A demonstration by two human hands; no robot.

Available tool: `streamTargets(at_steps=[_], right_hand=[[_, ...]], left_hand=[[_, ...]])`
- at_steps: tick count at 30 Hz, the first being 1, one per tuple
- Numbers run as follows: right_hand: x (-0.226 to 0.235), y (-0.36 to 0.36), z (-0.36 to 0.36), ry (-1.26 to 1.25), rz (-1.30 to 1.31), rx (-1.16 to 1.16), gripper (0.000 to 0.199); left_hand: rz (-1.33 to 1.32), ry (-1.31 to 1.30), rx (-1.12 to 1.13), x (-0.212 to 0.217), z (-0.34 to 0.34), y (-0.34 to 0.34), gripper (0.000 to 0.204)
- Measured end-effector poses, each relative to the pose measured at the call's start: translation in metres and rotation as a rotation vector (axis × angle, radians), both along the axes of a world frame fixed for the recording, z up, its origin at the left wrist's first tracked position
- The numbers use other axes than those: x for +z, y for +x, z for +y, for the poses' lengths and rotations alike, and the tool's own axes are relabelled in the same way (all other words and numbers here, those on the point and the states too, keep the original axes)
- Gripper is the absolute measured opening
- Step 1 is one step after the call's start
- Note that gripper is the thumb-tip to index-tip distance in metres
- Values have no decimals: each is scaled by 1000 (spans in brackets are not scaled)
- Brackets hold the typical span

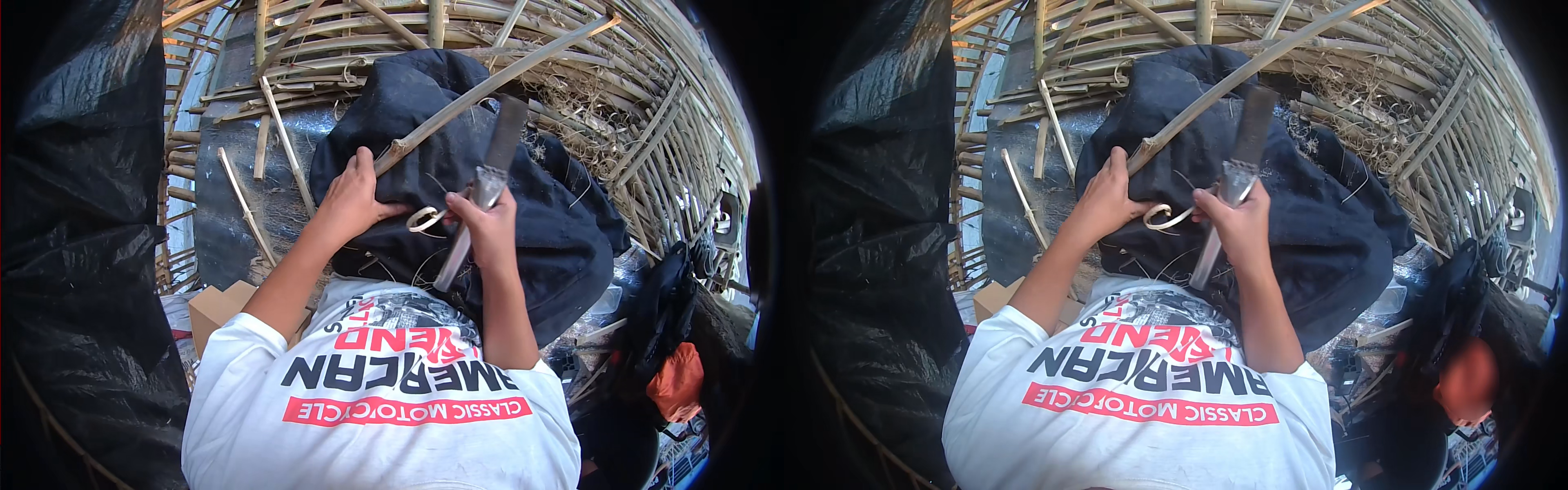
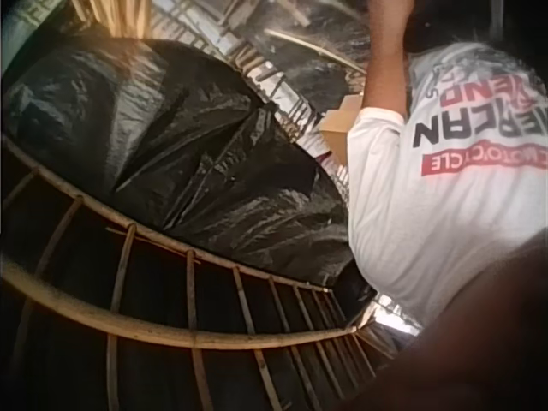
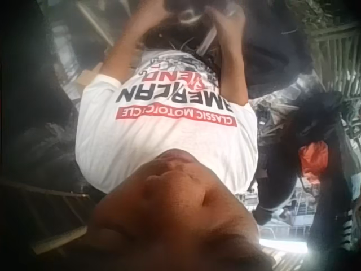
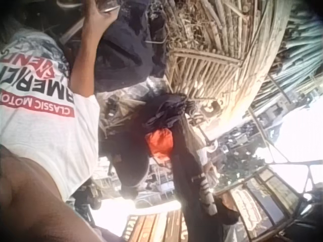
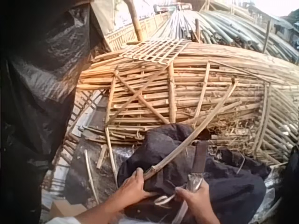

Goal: The person uses a blade to shave a thin strip from a long piece of bamboo, repeatedly sliding the tool along the wood to smooth it and remove material.

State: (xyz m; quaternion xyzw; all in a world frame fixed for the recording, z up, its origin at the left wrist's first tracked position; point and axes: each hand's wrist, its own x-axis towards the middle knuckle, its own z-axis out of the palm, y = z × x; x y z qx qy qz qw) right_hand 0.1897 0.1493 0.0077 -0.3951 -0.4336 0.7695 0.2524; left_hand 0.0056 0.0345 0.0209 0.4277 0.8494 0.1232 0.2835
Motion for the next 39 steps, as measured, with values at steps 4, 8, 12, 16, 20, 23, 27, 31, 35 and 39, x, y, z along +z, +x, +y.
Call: streamTargets(at_steps=[4,8,12,16,20,23,27,31,35,39], right_hand=[[16,59,37,227,-101,-237,32],[27,175,109,474,-361,-619,33],[69,308,145,867,-844,-981,33],[88,359,130,852,-1048,-1000,28],[61,308,111,542,-657,-775,23],[46,229,90,413,-590,-507,24],[24,131,68,169,-254,-136,20],[10,89,66,173,-134,-33,22],[8,94,89,316,-179,-147,26],[22,94,117,435,-302,-225,30]], left_hand=[[-111,-8,-16,11,0,-10,92],[-285,-49,-18,19,-1,-27,84],[-441,24,-5,22,-5,-37,58],[-253,144,-100,5,-15,-37,42],[-71,189,-154,16,-16,-31,29],[26,104,-197,17,-15,-32,29],[-62,-21,-248,18,-13,-43,31],[-159,-79,-246,27,-7,-48,52],[62,-60,-301,17,-10,-33,82],[150,64,-232,-12,-17,-31,95]])
